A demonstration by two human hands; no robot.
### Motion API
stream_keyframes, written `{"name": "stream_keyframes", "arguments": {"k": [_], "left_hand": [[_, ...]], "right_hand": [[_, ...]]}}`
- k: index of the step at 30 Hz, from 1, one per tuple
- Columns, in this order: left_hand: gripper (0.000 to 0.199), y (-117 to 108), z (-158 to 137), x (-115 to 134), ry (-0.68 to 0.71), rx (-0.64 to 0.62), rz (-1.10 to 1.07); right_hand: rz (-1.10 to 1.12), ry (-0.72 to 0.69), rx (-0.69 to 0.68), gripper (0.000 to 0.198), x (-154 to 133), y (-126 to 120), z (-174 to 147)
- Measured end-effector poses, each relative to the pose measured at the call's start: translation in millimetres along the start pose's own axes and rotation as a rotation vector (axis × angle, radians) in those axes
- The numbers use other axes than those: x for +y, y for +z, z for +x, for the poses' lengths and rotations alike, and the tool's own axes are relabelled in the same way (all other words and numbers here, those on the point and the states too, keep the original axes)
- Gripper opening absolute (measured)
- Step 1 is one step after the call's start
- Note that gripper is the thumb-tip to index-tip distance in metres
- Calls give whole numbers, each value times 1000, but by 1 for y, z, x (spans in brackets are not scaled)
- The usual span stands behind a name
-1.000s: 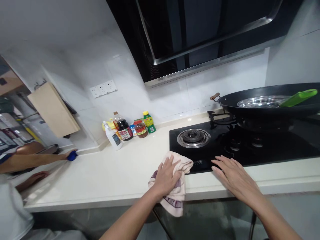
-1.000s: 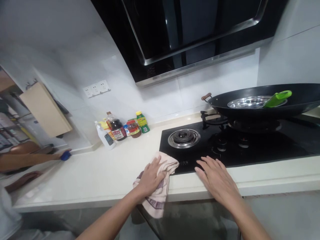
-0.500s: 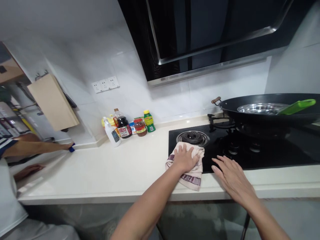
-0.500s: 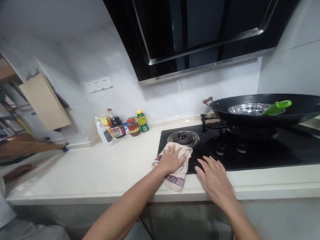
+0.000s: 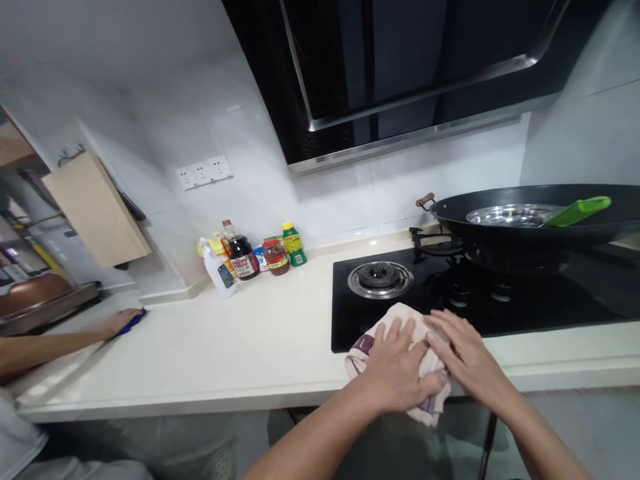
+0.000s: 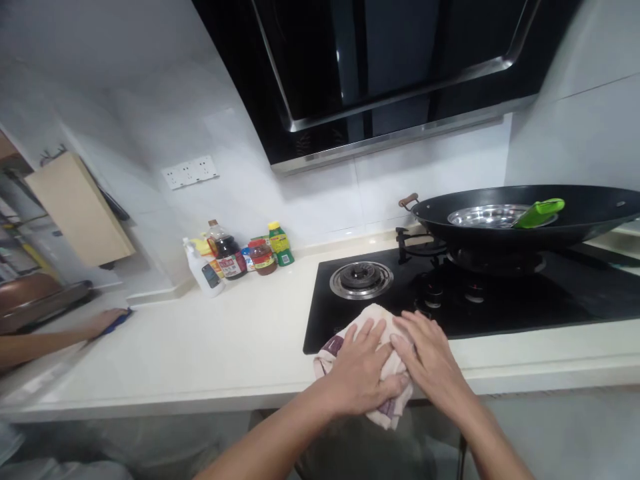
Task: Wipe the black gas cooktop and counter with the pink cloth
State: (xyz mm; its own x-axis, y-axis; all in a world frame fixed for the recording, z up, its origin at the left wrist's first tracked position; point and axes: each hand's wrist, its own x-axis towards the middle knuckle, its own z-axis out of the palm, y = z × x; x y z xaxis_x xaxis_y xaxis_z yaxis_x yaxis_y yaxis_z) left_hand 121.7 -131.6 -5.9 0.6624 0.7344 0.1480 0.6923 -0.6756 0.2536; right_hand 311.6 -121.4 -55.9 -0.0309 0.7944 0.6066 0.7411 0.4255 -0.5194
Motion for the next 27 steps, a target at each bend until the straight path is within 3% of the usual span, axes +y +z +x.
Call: {"name": "stream_keyframes", "arguments": {"k": [5, 10, 15, 21, 27], "left_hand": [[92, -22, -10, -2, 23, 70, -211], [54, -42, -50, -34, -35, 167, -302], [37, -50, -89, -84, -212, 311, -322], [41, -43, -114, -127, -393, 473, -203], [38, -33, -112, -128, -353, 475, -64]], "right_hand": [[115, -66, -208, 50, -29, -18, 1], [-88, -91, -515, 61, -63, -6, 14], [-137, -149, -653, 77, -83, 14, 45], [-190, -134, -615, 65, -54, 14, 78], [-275, 21, -537, 62, 2, -24, 72]]}}
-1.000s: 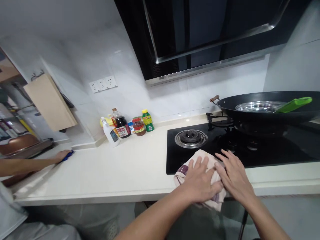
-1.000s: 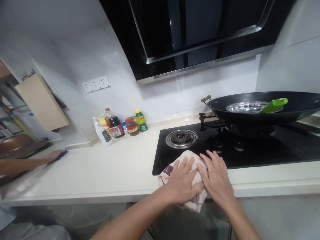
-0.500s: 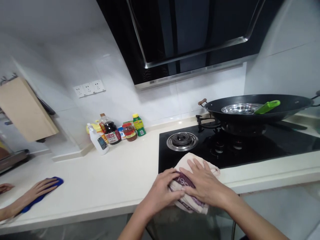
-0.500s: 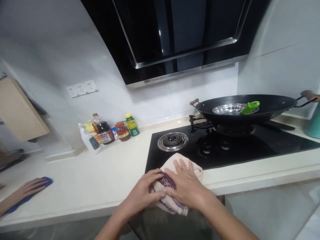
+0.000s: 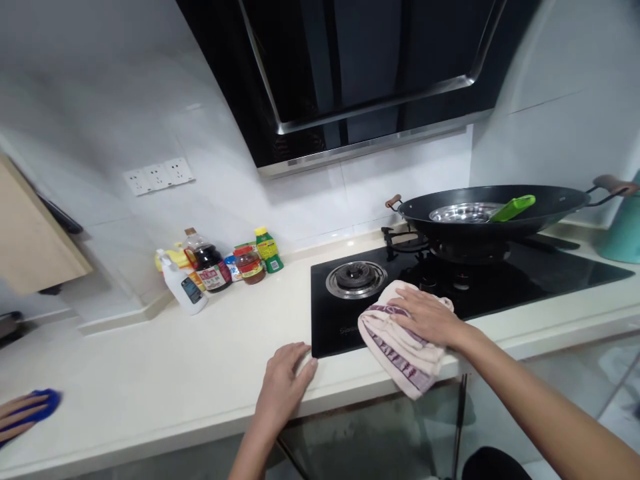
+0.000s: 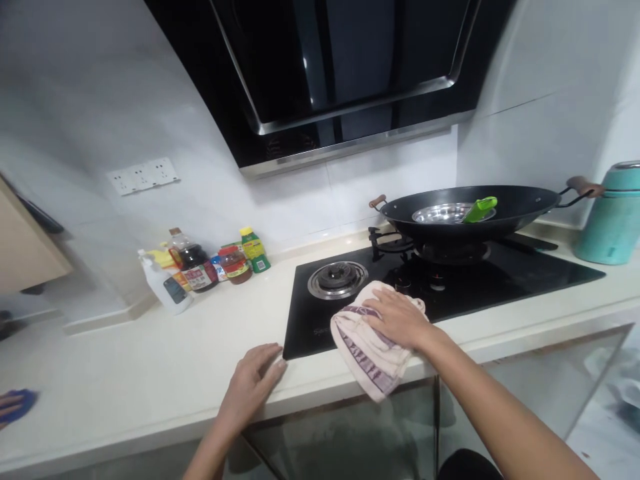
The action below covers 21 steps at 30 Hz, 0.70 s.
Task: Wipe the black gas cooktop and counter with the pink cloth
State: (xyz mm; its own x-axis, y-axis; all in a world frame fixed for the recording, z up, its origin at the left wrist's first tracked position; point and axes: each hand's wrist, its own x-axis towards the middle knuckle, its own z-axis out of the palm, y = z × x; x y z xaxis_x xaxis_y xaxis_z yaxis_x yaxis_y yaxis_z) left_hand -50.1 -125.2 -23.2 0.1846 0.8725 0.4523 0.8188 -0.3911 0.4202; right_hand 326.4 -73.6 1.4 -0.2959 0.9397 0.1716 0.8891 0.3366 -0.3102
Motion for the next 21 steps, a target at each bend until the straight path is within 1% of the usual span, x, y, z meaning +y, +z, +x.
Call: {"name": "stream_keyframes", "arguments": {"k": [3, 5, 9, 12, 14, 16, 19, 21], "left_hand": [[35, 1, 1, 8, 34, 3, 77], [34, 2, 1, 11, 31, 6, 98], [33, 2, 1, 10, 26, 19, 132], [34, 1, 1, 8, 27, 19, 141], [35, 1, 0, 6, 25, 14, 138], [35, 0, -1, 5, 20, 6, 132], [35, 0, -1, 3, 20, 3, 126], [35, 1, -1, 4, 27, 14, 124]], "right_hand": [[-20, 31, 3, 60, 5, -1, 1], [-29, 37, 6, 62, -3, 2, 7], [-19, 24, 5, 72, -23, 8, 24], [-1, -5, 1, 70, -27, 5, 23], [5, -8, 1, 63, -24, 4, 10], [1, -16, 33, 56, -16, 5, -11], [-36, -40, 174, 48, 8, 11, -50], [-86, -47, 279, 45, 33, 16, -74]]}}
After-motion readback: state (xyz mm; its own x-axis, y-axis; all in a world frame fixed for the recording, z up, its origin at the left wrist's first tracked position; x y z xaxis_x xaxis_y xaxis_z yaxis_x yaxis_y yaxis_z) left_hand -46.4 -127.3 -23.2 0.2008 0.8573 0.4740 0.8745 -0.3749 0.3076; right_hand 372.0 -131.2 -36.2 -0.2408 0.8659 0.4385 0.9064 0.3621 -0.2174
